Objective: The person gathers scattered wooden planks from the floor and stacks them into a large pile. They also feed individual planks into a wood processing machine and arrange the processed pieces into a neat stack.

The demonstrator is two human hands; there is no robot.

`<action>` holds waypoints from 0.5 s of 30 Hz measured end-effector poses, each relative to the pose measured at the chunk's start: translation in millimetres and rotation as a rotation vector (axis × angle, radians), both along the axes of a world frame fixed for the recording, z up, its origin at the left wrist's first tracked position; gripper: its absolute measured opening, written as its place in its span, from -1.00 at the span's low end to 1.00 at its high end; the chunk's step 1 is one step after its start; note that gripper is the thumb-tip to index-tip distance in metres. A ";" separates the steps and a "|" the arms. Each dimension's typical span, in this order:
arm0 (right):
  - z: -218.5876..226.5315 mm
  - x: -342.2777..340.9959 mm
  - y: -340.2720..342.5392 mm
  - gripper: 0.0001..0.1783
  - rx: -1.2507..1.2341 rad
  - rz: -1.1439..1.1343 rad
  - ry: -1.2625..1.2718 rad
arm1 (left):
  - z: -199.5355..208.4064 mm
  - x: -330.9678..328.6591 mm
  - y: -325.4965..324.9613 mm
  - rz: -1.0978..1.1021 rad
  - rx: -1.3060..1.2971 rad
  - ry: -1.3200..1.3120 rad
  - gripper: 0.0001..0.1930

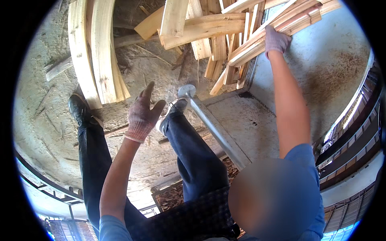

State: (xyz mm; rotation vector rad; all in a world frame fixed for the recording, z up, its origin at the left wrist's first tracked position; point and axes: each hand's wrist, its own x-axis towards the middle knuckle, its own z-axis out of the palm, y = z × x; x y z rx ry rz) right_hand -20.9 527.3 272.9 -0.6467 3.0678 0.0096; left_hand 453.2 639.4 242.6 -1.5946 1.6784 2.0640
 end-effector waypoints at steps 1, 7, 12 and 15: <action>4.4 -1.9 10.9 -0.02 -0.103 0.089 -0.072 | 6.4 -4.3 -5.9 -0.004 0.011 0.001 -0.27; -1.6 175.4 28.3 -0.19 -0.436 0.158 -0.831 | 36.5 -57.5 -58.4 -0.202 -0.435 0.006 0.14; -16.7 304.7 18.5 -0.02 -0.362 0.182 -1.145 | 8.8 -34.1 -63.1 0.113 0.072 0.117 -0.04; -43.8 327.1 23.8 0.01 -0.396 0.107 -1.448 | 12.5 -5.8 -60.4 0.224 0.052 0.078 -0.12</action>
